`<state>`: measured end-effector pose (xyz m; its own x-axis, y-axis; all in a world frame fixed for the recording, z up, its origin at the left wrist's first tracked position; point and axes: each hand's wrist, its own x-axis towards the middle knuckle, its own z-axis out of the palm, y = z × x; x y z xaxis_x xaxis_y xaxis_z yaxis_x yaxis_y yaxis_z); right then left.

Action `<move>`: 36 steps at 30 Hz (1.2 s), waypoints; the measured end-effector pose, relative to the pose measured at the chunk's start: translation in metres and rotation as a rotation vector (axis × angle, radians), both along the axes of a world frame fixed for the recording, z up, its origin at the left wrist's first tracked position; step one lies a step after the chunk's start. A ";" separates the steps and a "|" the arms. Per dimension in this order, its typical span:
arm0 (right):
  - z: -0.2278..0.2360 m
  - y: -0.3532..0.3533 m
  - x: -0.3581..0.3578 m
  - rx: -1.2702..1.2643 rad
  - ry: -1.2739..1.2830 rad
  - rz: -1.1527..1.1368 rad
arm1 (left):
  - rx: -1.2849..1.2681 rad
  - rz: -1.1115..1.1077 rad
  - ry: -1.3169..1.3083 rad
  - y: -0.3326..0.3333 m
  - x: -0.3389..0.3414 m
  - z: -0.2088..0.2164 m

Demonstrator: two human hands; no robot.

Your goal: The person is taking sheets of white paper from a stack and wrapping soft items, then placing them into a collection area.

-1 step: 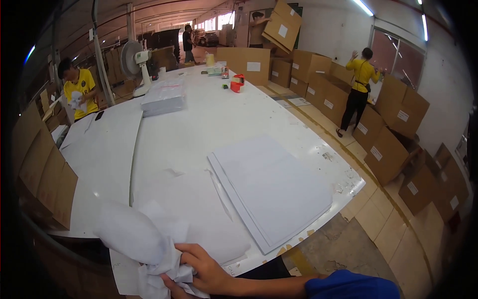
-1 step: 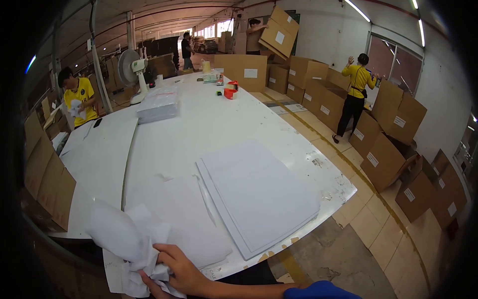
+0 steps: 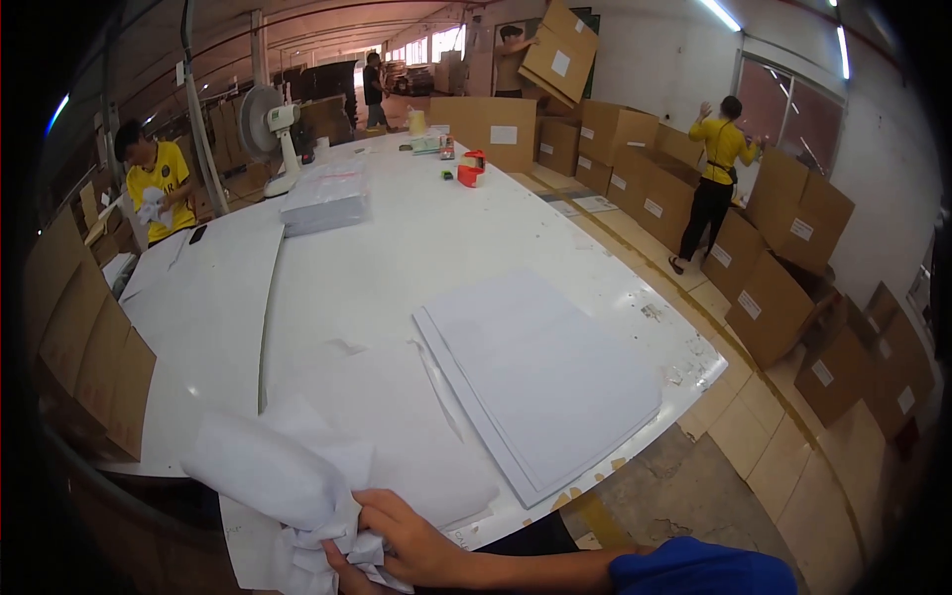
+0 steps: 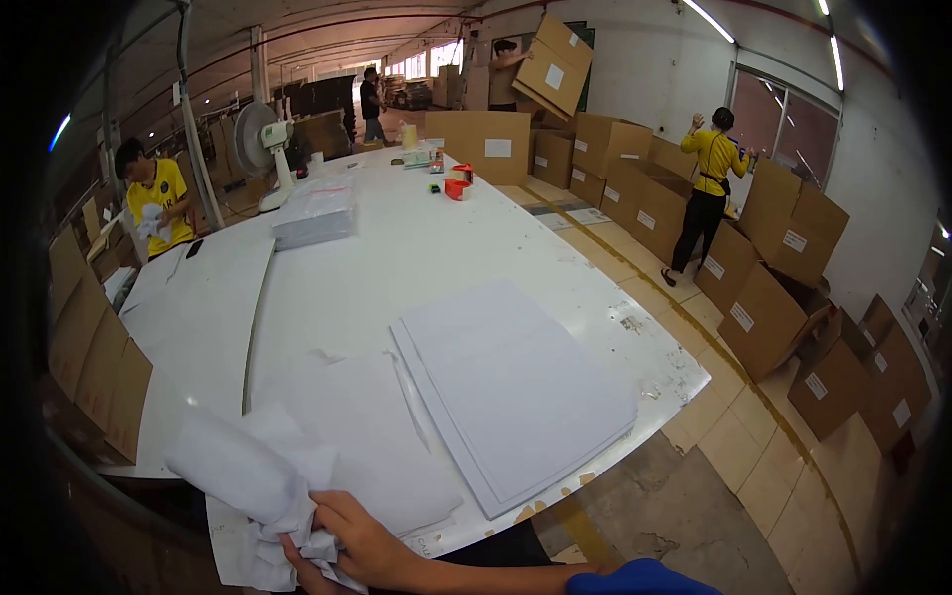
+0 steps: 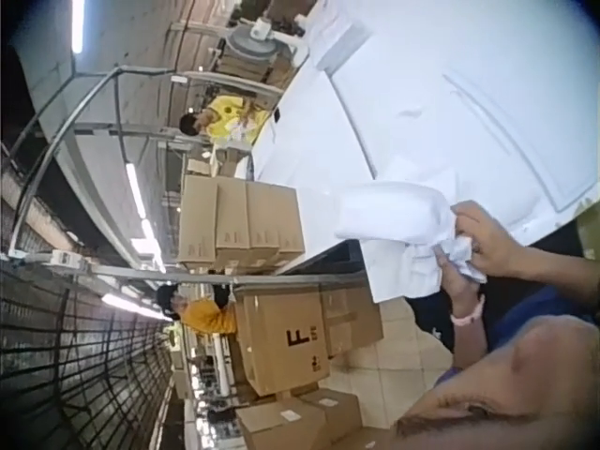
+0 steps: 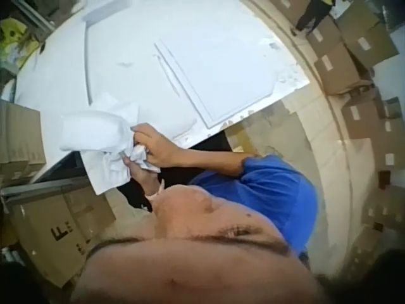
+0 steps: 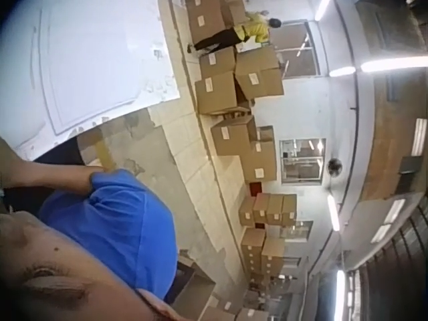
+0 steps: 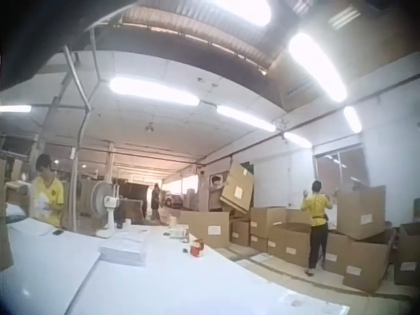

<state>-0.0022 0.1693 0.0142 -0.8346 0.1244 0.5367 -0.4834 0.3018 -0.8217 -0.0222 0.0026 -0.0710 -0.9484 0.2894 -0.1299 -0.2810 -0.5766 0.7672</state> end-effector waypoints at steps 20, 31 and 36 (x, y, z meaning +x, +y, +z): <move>0.031 0.058 0.011 0.180 -0.116 0.151 | -0.066 -0.129 -0.159 0.021 -0.036 0.061; 0.019 0.057 0.009 0.182 0.013 -0.050 | -0.199 -0.149 0.207 0.031 -0.018 0.071; 0.011 0.054 0.005 0.226 0.025 -0.035 | -0.499 -0.015 0.172 0.031 -0.012 0.092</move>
